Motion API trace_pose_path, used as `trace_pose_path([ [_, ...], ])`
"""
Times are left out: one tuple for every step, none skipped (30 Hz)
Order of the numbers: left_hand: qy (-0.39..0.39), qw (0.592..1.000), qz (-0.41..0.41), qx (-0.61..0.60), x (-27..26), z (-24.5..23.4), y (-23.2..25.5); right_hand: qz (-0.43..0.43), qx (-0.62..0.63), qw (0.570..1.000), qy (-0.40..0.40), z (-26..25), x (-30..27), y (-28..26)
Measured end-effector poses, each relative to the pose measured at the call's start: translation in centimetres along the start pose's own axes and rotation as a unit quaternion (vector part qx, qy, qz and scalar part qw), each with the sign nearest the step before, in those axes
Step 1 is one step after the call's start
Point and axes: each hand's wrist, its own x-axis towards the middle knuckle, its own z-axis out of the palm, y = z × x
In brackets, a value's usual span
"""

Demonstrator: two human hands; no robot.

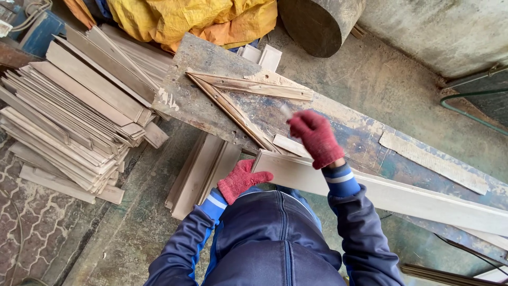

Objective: Sanding wooden planks using an electric orbital sander and manual sandpaper.

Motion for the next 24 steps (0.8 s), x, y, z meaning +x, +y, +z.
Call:
trace_pose_path([
  [0.000,1.000,0.000,0.001,-0.2,0.0,-0.2,-0.046,0.068,0.996,0.046,-0.1,0.5,0.4],
  [0.001,1.000,0.000,0.001,-0.1,0.0,-0.4,-0.047,0.069,0.996,0.045,-0.6,-0.2,-1.0],
  [0.007,1.000,-0.019,-0.014,0.2,0.1,-0.6,-0.001,-0.009,1.000,-0.006,-1.1,-1.0,-2.3],
  [0.013,0.999,-0.039,-0.029,0.6,0.4,-0.7,0.046,-0.087,0.994,-0.057,-1.8,-1.8,-3.6],
  [0.007,0.999,-0.039,-0.025,0.6,0.5,-0.9,0.048,-0.085,0.994,-0.050,-2.3,-1.4,-2.9],
  [0.032,0.993,-0.052,-0.101,0.8,0.8,-1.2,0.033,-0.192,0.974,-0.118,-2.9,-1.1,-2.1],
  [0.053,0.981,-0.068,-0.174,0.9,1.2,-1.4,0.023,-0.295,0.938,-0.181,-3.7,-1.1,-1.2],
  [0.042,0.982,-0.071,-0.167,0.6,1.3,-1.2,0.029,-0.291,0.941,-0.171,-5.5,-1.1,-0.7],
  [0.060,0.979,-0.075,-0.178,0.4,1.3,-0.9,-0.088,-0.105,0.990,-0.034,-7.3,-1.3,-0.2],
  [0.077,0.976,-0.078,-0.188,0.1,1.3,-0.6,-0.201,0.085,0.970,0.109,-9.1,-1.6,0.4],
  [0.065,0.979,-0.081,-0.178,-0.1,1.3,-0.3,-0.200,0.087,0.968,0.125,-12.3,-1.3,2.9],
  [0.073,0.978,-0.085,-0.176,-0.3,1.3,0.0,-0.250,0.092,0.920,0.286,-15.5,-1.3,5.4],
  [0.080,0.978,-0.090,-0.173,-0.4,1.5,0.4,-0.293,0.092,0.844,0.441,-18.9,-1.6,8.0],
  [0.066,0.980,-0.093,-0.162,-0.2,0.9,-0.4,-0.289,0.090,0.836,0.457,-19.4,-3.7,7.6],
  [0.082,0.971,-0.093,-0.203,0.6,0.5,-1.1,-0.199,0.132,0.846,0.476,-20.1,-6.6,7.5],
  [0.098,0.960,-0.096,-0.244,1.5,0.4,-1.8,-0.109,0.178,0.846,0.491,-20.9,-9.4,7.5],
  [0.064,0.967,-0.112,-0.222,1.1,0.4,-1.3,-0.096,0.175,0.826,0.528,-21.8,-10.8,12.5],
  [0.072,0.977,-0.091,-0.180,0.9,0.6,-0.8,-0.072,0.203,0.836,0.505,-22.6,-12.4,17.6],
  [0.078,0.985,-0.065,-0.141,1.1,0.7,-0.4,-0.050,0.233,0.844,0.480,-23.4,-14.1,22.9],
  [0.043,0.989,-0.077,-0.121,1.6,0.3,-0.9,-0.041,0.232,0.824,0.516,-23.4,-17.1,25.8],
  [0.052,0.992,-0.032,-0.113,1.7,-0.1,-1.2,-0.001,0.285,0.801,0.526,-23.6,-19.1,28.3],
  [0.059,0.992,0.013,-0.107,2.1,-0.8,-1.4,0.035,0.337,0.774,0.534,-23.6,-21.1,30.7],
  [0.045,0.994,0.009,-0.099,3.2,-1.9,-1.9,0.037,0.339,0.764,0.547,-24.5,-23.2,33.1],
  [0.001,0.995,0.062,-0.081,4.6,-3.0,-2.4,0.091,0.339,0.739,0.575,-25.3,-25.3,35.5],
])
